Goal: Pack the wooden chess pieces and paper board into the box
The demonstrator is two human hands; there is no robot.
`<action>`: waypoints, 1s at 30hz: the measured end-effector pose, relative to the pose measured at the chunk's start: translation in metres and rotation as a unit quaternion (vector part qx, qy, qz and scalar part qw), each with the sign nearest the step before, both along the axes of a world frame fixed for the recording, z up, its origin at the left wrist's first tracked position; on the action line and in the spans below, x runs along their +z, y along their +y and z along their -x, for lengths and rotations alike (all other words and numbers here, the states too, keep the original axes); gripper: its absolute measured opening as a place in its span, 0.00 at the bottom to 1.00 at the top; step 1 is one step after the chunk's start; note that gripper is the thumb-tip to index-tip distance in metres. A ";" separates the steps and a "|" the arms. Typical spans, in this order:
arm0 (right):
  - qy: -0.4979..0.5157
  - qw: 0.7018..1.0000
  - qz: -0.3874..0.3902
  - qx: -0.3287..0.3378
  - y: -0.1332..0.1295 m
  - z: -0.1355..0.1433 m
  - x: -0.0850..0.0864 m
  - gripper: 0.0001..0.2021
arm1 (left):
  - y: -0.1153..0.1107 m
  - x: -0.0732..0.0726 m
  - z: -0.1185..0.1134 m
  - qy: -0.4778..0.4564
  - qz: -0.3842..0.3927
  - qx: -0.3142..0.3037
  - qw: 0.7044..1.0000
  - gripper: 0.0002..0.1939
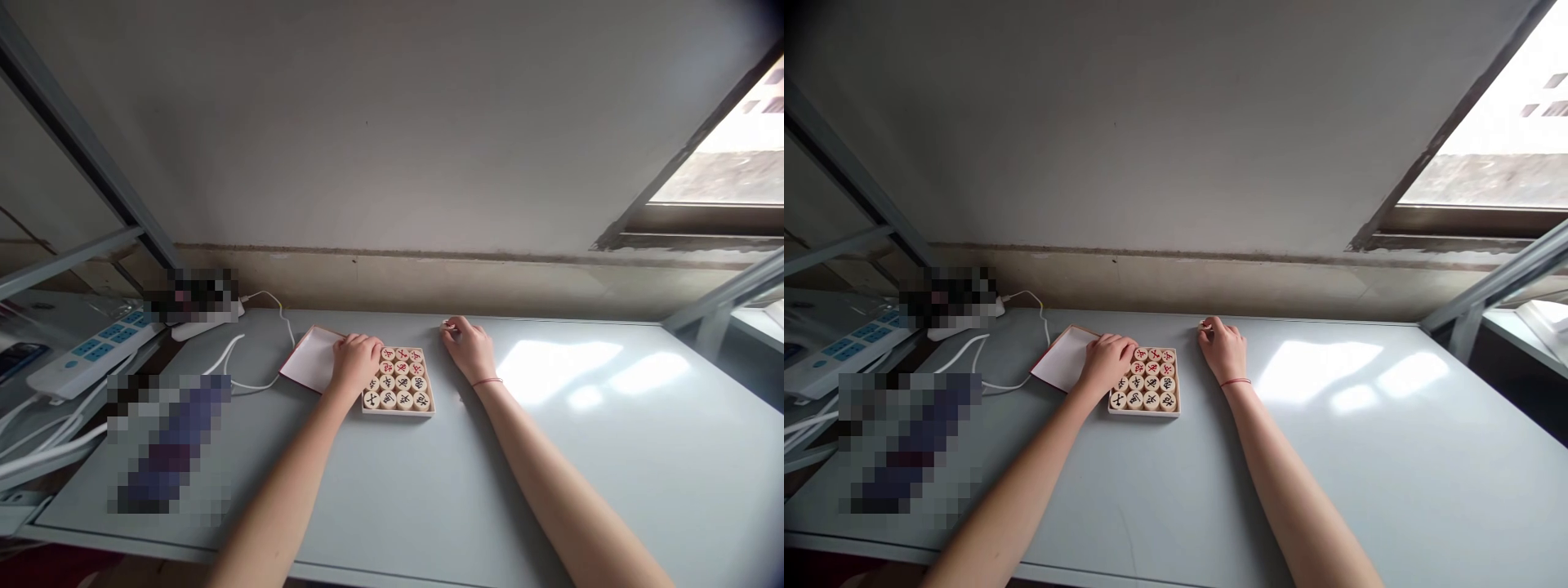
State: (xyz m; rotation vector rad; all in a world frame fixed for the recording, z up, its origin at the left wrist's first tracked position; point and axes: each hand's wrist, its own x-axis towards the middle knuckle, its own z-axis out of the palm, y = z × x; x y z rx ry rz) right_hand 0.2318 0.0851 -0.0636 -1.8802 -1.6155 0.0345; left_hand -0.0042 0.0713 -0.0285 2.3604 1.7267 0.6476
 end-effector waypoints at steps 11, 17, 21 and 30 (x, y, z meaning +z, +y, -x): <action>0.016 0.997 -0.067 0.022 -0.001 0.000 -0.005 0.09 | -0.006 0.002 0.003 -0.015 -0.092 -0.015 0.996 0.12; 0.104 0.991 -0.057 0.065 -0.037 0.030 0.015 0.14 | -0.018 0.004 -0.005 0.084 -0.107 0.033 0.990 0.17; 0.169 0.982 0.034 0.083 -0.054 0.048 0.021 0.14 | -0.022 0.005 -0.013 0.103 -0.091 0.059 0.989 0.20; 0.185 0.978 0.042 0.083 -0.052 0.049 0.018 0.14 | -0.029 0.007 -0.018 0.069 -0.071 0.066 0.993 0.16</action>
